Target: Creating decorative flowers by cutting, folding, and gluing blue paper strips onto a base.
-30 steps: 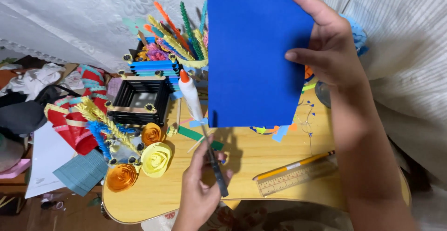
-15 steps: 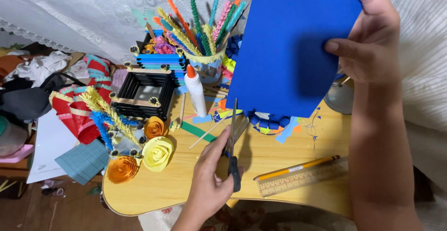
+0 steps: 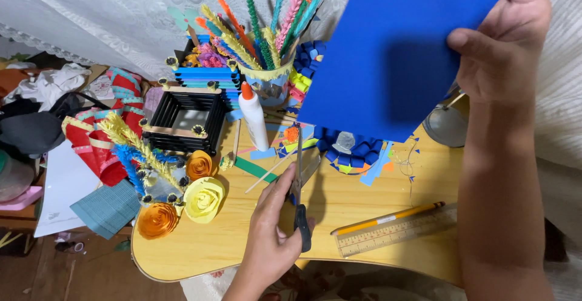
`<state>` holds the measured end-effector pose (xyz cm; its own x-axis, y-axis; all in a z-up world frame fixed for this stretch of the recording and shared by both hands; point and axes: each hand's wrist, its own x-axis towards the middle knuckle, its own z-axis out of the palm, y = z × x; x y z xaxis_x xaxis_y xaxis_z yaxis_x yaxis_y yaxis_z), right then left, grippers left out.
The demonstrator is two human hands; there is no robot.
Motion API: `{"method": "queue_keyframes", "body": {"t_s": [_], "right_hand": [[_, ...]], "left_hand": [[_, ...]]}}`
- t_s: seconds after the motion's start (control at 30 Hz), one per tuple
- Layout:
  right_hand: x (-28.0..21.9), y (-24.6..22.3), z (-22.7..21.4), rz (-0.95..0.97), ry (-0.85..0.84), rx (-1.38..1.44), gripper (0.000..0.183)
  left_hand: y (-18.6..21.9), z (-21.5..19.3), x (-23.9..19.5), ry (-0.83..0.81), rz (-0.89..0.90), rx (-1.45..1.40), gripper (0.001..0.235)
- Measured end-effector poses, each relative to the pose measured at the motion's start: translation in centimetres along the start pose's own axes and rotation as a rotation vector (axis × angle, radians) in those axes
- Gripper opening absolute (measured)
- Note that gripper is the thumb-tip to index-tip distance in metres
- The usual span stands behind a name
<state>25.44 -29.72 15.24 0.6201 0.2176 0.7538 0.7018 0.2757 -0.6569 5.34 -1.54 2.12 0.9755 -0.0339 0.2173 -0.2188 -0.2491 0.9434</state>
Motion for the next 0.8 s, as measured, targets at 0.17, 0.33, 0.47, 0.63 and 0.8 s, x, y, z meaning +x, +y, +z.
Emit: {"method": "queue_keyframes", "body": {"t_s": [0.17,0.33,0.47,0.63,0.8], "right_hand": [[-0.2,-0.2,1.0,0.018,-0.093,-0.054,0.088],[-0.1,-0.5,2.7,-0.043,-0.168,-0.175,0.087],[-0.1,0.2,2.2,-0.13,-0.198,-0.161,0.08],[-0.1,0.6,2.0,-0.16,-0.209,-0.168,0.077],[-0.7,-0.1,2.6,0.008,-0.139,-0.394,0.086]], "left_hand": [[0.2,-0.1,0.0,-0.004,0.033,-0.003,0.083],[0.7,-0.7,-0.2,-0.008,0.06,-0.022,0.081],[1.0,-1.2,-0.7,-0.025,0.013,0.02,0.079],[1.1,-1.4,-0.9,-0.046,-0.02,0.041,0.079],[1.2,-1.7,-0.3,-0.036,-0.019,0.033,0.079]]}}
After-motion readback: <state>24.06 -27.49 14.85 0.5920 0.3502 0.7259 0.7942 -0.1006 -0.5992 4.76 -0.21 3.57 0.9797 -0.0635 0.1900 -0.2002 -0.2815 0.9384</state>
